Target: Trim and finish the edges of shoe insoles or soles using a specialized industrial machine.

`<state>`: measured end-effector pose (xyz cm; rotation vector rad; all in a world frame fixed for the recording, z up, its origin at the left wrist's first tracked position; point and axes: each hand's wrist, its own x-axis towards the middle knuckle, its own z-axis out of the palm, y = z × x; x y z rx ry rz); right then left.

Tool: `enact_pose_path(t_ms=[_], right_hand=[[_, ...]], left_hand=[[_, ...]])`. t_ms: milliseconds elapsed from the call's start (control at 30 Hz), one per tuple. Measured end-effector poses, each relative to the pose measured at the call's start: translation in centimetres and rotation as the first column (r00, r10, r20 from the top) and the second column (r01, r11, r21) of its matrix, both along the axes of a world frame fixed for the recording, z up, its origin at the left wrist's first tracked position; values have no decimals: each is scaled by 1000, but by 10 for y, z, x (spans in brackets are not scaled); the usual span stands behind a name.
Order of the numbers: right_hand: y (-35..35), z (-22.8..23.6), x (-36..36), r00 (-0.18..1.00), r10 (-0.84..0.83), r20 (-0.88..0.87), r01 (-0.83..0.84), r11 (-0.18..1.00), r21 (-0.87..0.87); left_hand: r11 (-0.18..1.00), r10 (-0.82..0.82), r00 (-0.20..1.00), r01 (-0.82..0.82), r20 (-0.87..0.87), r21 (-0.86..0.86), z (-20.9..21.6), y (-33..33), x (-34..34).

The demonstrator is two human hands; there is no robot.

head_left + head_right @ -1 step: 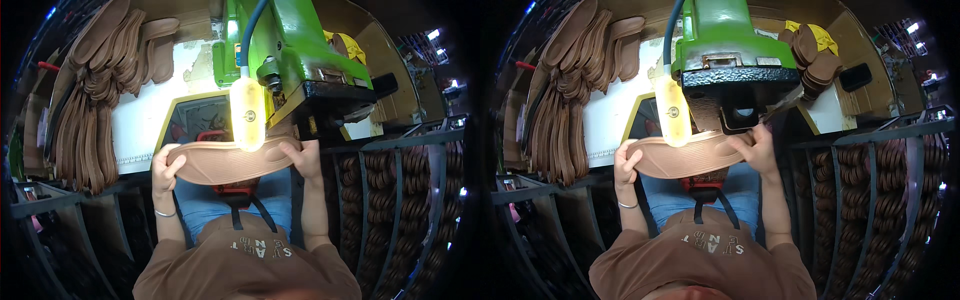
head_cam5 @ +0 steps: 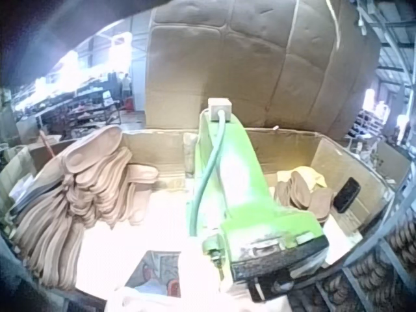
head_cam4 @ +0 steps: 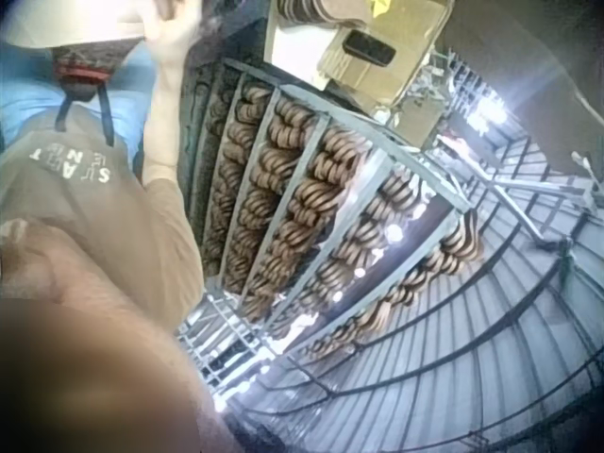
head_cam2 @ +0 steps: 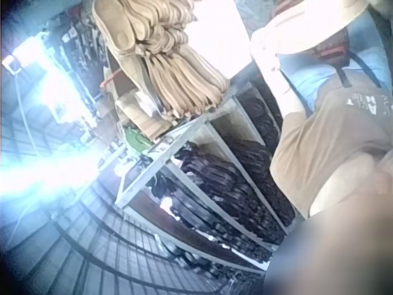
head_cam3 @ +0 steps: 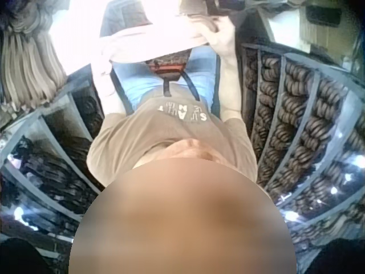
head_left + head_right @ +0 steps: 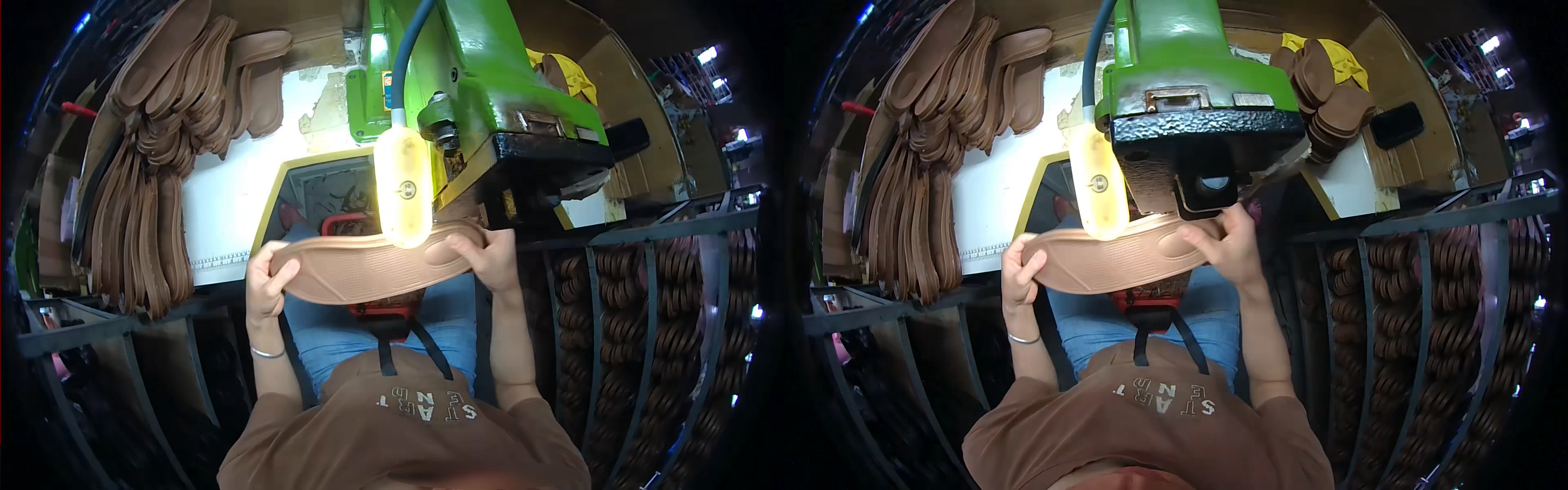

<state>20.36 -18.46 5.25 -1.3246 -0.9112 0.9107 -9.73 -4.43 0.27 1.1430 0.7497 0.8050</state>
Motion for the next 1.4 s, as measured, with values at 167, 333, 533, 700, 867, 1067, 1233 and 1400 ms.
enact_pose_path(t_ms=[167, 333, 533, 700, 867, 1067, 1233, 1400], right_hand=[[19, -1, -16, 1000, -28, -12, 29, 998, 58], [24, 5, -30, 995, -100, -17, 101, 993, 55], [-15, -26, 0, 935, -343, 95, 303, 908, 290], [-39, -22, 19, 866, -496, 64, 473, 854, 217], [-36, -19, 26, 880, -475, 2, 466, 864, 191], [-23, -9, -4, 941, -327, -91, 336, 937, 101], [-7, -12, -24, 937, -289, -196, 311, 946, 88], [16, -11, -32, 950, -252, -186, 275, 955, 112]], left_hand=[[984, -147, 985, 137, -89, -113, -31, -32, -29], [927, -376, 886, 362, -271, -102, -51, -100, 19], [871, -68, 938, 222, -341, 439, 4, -71, 79], [579, 18, 944, 260, -330, 773, 52, -34, 105], [475, -21, 955, 269, -295, 838, 76, -10, 118], [675, -77, 924, 325, -375, 663, 71, 2, 79], [878, -76, 929, 235, -363, 417, 39, -19, 45], [982, -92, 982, 116, -162, 146, -23, -75, 40]])
